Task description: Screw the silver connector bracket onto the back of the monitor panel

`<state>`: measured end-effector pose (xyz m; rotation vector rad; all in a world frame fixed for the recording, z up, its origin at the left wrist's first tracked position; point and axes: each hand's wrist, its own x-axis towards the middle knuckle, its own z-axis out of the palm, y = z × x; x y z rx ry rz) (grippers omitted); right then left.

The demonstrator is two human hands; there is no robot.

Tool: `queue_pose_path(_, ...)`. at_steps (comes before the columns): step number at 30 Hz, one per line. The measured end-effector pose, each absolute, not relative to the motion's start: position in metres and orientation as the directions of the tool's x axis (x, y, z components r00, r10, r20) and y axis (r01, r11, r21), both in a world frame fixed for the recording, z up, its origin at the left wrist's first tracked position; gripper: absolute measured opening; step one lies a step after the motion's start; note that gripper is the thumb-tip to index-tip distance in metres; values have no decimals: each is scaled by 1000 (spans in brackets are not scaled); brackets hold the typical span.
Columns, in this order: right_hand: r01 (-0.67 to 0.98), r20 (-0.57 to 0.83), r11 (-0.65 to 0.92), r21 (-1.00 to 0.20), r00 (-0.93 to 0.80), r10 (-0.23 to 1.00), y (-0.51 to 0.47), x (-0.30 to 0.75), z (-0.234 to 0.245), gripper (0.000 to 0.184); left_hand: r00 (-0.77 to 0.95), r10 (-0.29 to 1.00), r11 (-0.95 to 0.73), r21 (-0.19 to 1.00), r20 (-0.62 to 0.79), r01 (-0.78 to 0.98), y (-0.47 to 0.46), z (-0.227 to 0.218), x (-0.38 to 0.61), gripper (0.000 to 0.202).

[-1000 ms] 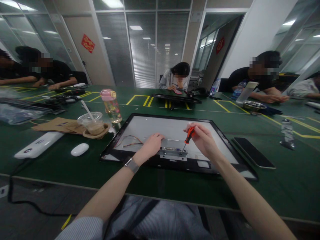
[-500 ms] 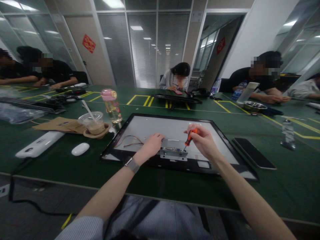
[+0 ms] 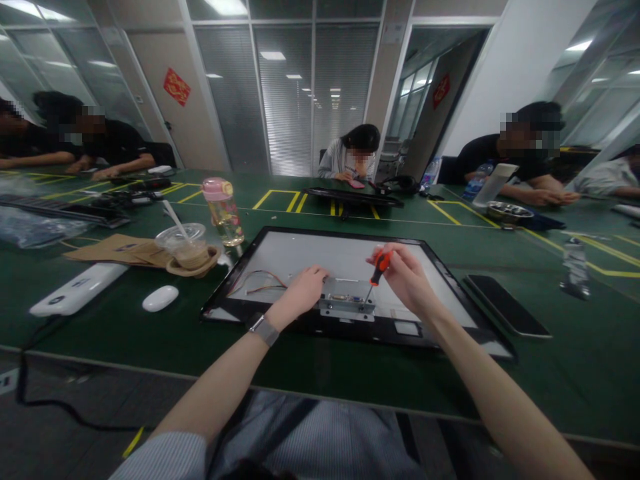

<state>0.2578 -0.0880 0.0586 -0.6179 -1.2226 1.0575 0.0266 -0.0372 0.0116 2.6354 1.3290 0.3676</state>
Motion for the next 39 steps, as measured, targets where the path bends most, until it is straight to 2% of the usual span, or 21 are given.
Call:
queue_pose_path(8, -268, 416, 383, -884, -77, 906, -92, 256, 61, 24, 573, 808, -588, 264, 139, 765, -38, 14, 27, 40)
queue_pose_path(12, -244, 444, 416, -876, -69, 894, -94, 256, 62, 19, 566, 812, -583, 269, 145, 767, -39, 14, 27, 40)
queue_pose_path(16, -201, 442, 422, -884, -63, 895, -93, 255, 61, 22, 562, 814, -580, 267, 146, 770, -39, 14, 27, 40)
queue_pose_path(21, -251, 424, 395, -884, -71, 903, -93, 252, 61, 24, 572, 807, -589, 252, 143, 768, -39, 15, 28, 41)
queue_pose_path(27, -288, 394, 363, -886, -56, 917, -88, 258, 60, 24, 583, 800, -600, 231, 143, 766, -38, 13, 28, 42)
queue_pose_path(39, -155, 445, 449, -880, 57, 894, -85, 264, 54, 16, 573, 808, -588, 234, 134, 774, -39, 15, 27, 41)
